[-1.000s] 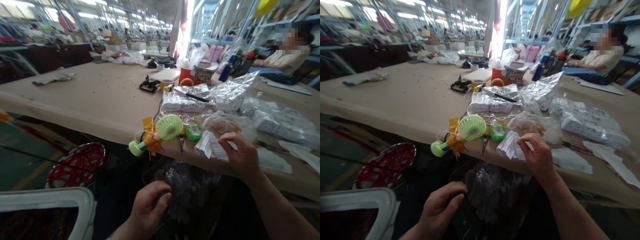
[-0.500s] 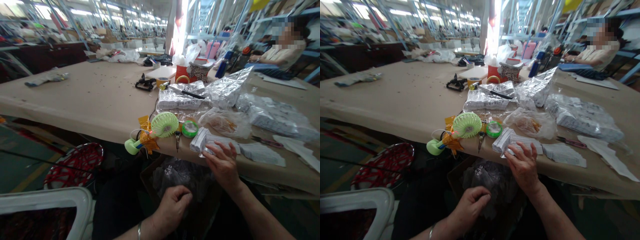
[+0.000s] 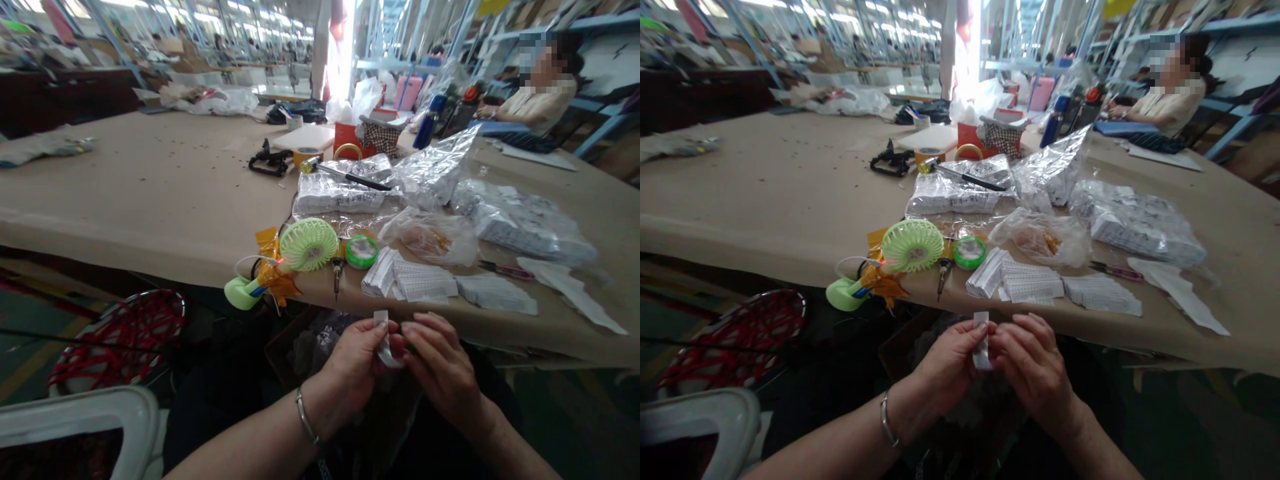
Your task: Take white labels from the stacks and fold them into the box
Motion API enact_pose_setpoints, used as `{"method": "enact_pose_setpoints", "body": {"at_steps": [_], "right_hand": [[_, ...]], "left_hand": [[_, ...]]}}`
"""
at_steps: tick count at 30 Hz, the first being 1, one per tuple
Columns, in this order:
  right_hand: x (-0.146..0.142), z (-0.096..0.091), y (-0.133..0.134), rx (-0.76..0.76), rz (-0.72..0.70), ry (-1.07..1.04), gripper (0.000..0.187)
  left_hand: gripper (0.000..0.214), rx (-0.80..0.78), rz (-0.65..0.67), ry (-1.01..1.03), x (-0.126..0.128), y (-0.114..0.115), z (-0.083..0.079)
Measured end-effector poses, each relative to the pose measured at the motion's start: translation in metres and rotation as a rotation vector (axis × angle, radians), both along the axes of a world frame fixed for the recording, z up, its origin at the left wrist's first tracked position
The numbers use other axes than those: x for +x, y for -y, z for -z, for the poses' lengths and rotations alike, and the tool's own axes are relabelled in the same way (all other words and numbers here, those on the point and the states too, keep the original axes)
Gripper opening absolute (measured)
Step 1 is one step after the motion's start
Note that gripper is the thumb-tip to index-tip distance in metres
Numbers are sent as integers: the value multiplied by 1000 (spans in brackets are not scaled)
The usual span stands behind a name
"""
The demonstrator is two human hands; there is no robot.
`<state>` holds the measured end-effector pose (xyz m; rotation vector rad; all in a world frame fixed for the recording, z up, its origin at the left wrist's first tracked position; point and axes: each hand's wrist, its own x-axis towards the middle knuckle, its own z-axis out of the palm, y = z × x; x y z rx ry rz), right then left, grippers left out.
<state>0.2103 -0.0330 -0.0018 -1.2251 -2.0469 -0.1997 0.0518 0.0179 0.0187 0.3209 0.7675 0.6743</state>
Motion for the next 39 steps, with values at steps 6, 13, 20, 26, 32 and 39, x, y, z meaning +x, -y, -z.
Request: {"method": "enact_pose_setpoints", "body": {"at_steps": [6, 13, 20, 26, 32, 39], "right_hand": [[36, 7, -27, -50, 383, 200, 37], [45, 16, -26, 71, 333, 88, 23], [37, 3, -17, 126, 218, -211, 25], [-1, -1, 3, -57, -202, -50, 21], [-11, 9, 6, -102, -253, -14, 18], [5, 4, 13, -105, -156, -26, 34]], "left_hand": [[19, 22, 141, -187, -7, 9, 5], [9, 23, 178, -230, -6, 14, 13], [15, -44, 202, -246, -2, 7, 1], [12, -7, 147, -2, 0, 7, -4], [14, -37, 126, 17, -3, 9, -4], [7, -43, 133, -58, -3, 8, -3]]}}
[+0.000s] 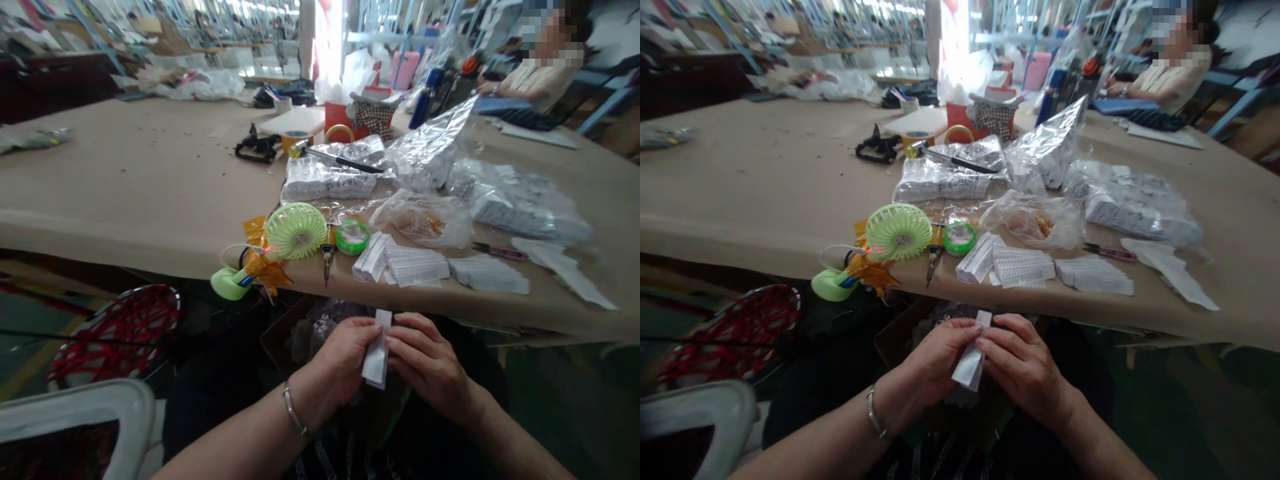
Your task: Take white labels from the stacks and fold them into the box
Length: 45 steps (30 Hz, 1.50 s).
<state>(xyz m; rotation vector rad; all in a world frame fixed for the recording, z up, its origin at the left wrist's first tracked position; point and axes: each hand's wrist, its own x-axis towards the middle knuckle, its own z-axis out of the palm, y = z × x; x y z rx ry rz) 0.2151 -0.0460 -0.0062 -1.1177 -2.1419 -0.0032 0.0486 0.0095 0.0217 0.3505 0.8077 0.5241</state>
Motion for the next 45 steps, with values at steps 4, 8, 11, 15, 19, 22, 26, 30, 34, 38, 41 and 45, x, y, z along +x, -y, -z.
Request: {"method": "enact_pose_setpoints", "body": {"at_steps": [4, 8, 11, 15, 19, 22, 26, 30, 34, 38, 41, 45], "right_hand": [[55, 9, 2, 139, 550, 53, 55], [100, 19, 7, 88, 849, 291, 58], [113, 22, 11, 84, 812, 332, 42], [123, 16, 13, 134, 732, 212, 22], [118, 5, 9, 152, 731, -22, 13], [83, -3, 2, 209, 667, -136, 9], [4, -1, -8, 240, 175, -146, 18], [-46, 2, -4, 169, 18, -84, 19], [-48, 7, 5, 46, -38, -43, 16], [-43, 10, 7, 1, -87, -15, 17], [-43, 7, 7, 4, -98, 7, 16], [-43, 3, 6, -10, -107, 47, 16]], "left_hand": [[7, 3, 59, -149, -3, -2, 4], [6, -14, 59, -177, -2, 1, 12], [7, -27, 57, -170, -1, 3, 15], [7, -15, 50, -192, -3, 2, 12], [13, -9, 34, -191, -4, 5, 19], [22, -7, 41, -141, -1, 5, 33], [28, 22, 33, -69, 4, -1, 39], [20, 83, -123, -51, -2, 2, 23], [15, 38, -226, -67, -9, 7, 14], [18, -7, -262, -37, -10, 12, 14], [19, -3, -258, 3, -11, 14, 12], [24, 19, -283, 24, -13, 14, 9]]}}
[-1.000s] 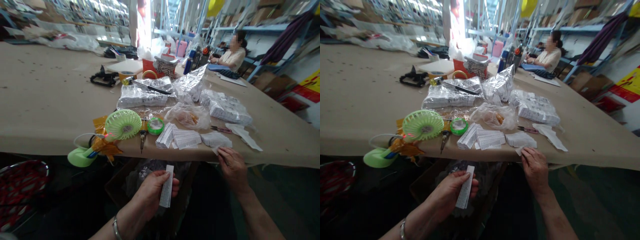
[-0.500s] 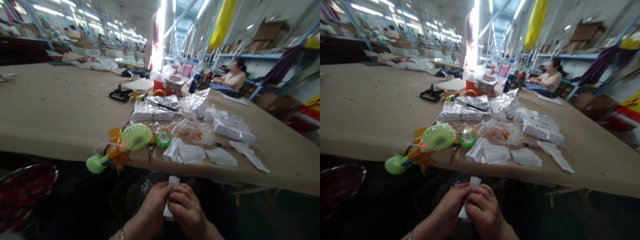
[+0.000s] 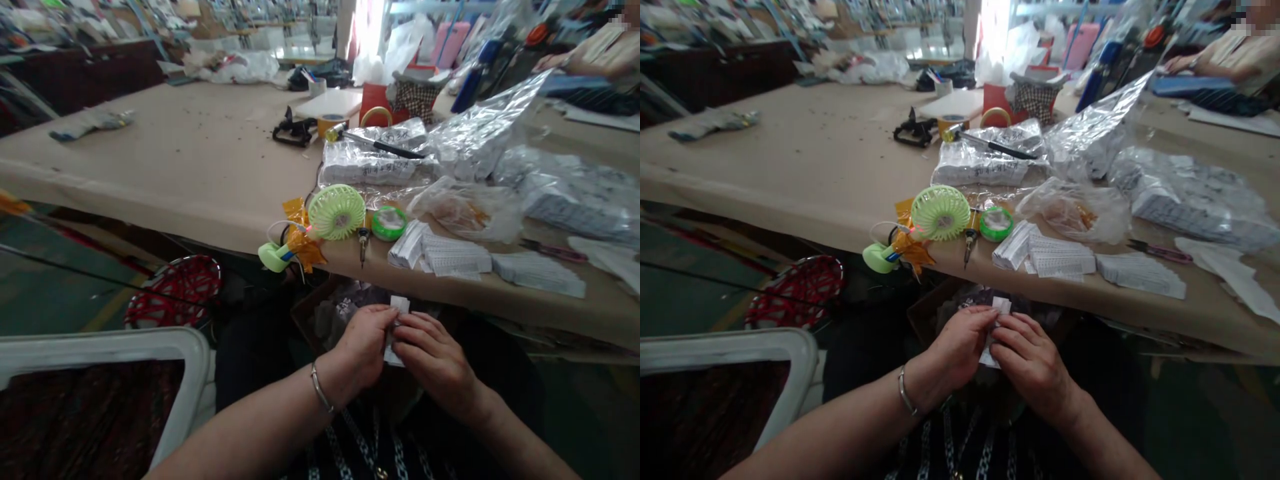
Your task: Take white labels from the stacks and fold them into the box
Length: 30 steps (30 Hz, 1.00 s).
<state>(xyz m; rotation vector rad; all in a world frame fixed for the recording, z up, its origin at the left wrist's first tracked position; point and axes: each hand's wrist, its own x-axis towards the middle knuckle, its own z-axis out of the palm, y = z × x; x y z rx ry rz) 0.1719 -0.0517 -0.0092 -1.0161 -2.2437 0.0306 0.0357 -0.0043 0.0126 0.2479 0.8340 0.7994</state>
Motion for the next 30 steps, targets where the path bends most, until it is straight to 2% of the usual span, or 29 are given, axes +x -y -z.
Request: {"method": "enact_pose_setpoints", "body": {"at_steps": [4, 7, 10, 12, 15, 17, 19, 23, 27, 30], "right_hand": [[0, -1, -1, -24, -10, 12, 17], [1, 0, 1, -37, -43, -2, 21], [6, 2, 6, -105, 8, -145, 32], [9, 4, 8, -218, 158, -349, 31], [10, 5, 6, -606, 375, -687, 21], [7, 4, 1, -906, 389, -877, 19], [2, 3, -3, -1075, 344, -1041, 19], [-7, 1, -4, -1169, 335, -1249, 22], [-11, 0, 1, -1243, 311, -1254, 21], [-12, -1, 3, -1248, 289, -1234, 20]], "left_hand": [[30, 21, 90, 28, -3, 1, 2], [26, 13, 87, 23, -3, 1, 4], [19, -17, 86, 0, -5, 1, 4], [16, -29, 166, -38, -6, 1, 1], [18, -25, 315, -82, -9, 3, -5], [20, -8, 374, -84, -10, 7, -9], [22, 12, 402, -73, -12, 10, -10], [22, 28, 440, 20, -17, 15, -3], [23, -14, 543, 160, -24, 16, 8], [25, -17, 564, 232, -27, 16, 15]]}}
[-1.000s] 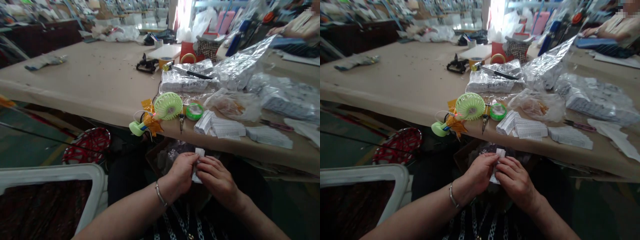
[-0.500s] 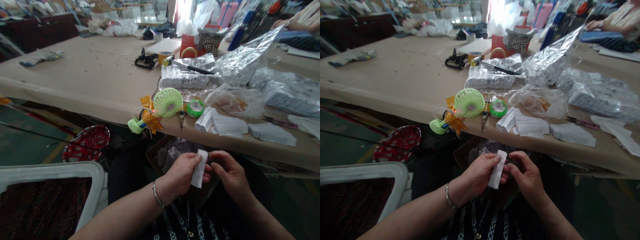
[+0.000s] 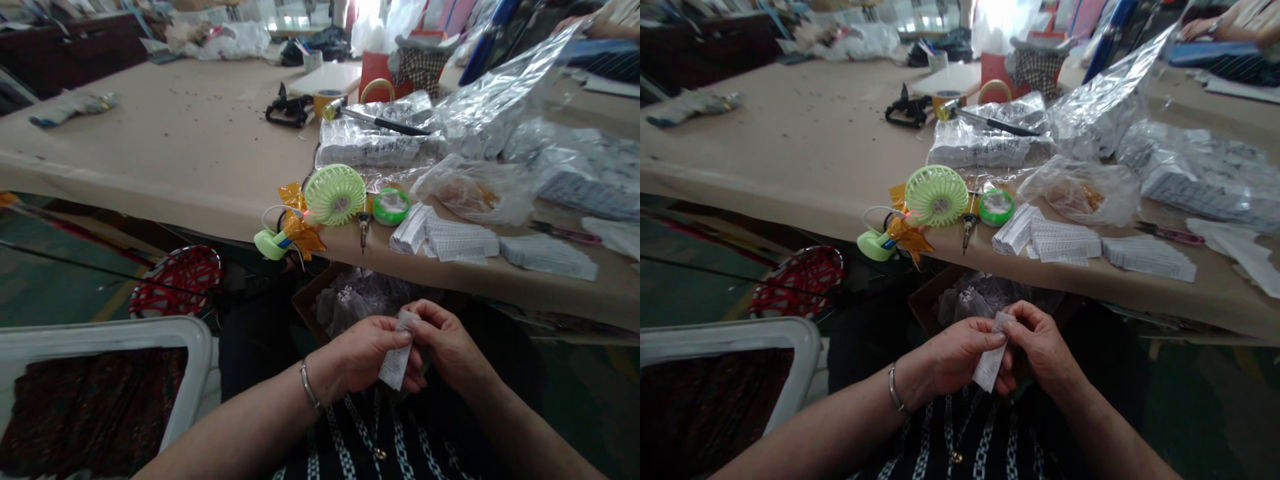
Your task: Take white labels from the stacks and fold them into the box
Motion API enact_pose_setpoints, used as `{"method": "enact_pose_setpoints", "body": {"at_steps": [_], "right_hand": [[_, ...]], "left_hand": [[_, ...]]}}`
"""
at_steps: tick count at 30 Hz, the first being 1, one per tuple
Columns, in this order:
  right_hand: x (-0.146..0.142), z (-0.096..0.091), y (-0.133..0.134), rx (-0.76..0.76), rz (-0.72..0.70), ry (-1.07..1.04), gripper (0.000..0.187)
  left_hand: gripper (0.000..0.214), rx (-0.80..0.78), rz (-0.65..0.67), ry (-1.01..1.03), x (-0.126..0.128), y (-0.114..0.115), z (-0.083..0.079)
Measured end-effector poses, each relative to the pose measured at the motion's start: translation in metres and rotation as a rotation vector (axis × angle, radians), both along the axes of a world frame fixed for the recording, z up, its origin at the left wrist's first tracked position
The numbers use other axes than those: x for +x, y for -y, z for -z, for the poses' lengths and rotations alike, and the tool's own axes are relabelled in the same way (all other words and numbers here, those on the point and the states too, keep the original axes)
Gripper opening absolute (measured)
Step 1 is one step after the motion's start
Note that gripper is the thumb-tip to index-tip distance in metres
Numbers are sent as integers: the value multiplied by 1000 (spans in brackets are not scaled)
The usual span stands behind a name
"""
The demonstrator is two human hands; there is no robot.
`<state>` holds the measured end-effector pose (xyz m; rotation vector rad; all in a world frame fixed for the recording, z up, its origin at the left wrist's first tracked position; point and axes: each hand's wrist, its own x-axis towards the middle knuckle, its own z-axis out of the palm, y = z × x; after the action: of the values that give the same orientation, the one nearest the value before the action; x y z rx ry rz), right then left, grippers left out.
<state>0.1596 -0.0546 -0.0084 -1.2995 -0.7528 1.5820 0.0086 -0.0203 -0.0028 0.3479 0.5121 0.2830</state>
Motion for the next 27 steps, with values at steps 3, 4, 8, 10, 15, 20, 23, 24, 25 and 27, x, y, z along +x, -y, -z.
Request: {"method": "enact_pose_setpoints", "body": {"at_steps": [3, 4, 8, 10, 15, 20, 23, 24, 25, 27], "right_hand": [[1, -1, 0, 4, -24, -23, 18], [2, -1, -1, -3, -57, -49, 23], [9, 4, -3, 18, -326, -165, 53], [12, 7, -3, 68, -435, -206, 50], [10, 9, -2, 64, -445, -399, 29], [2, 4, -1, -14, -384, -401, 27], [-1, 4, 2, 31, -322, -244, 28], [-1, 4, 3, 70, -298, -126, 32], [0, 4, 4, 131, -270, 22, 36], [4, 3, 6, 319, -218, 368, 40]], "left_hand": [[25, -6, 24, 32, -3, -1, 2], [25, -4, 42, 39, -4, -1, 1], [26, 24, 117, 75, -6, 0, -5], [27, 45, 135, 71, -5, 2, -8], [30, 81, 143, -20, -1, 9, -15], [35, 105, 113, -85, 3, 13, -17], [35, 125, 72, -105, 3, 13, -15], [35, 128, 59, -108, 2, 12, -15], [34, 128, 44, -115, 1, 11, -14], [32, 122, 0, -140, -2, 10, -13]]}}
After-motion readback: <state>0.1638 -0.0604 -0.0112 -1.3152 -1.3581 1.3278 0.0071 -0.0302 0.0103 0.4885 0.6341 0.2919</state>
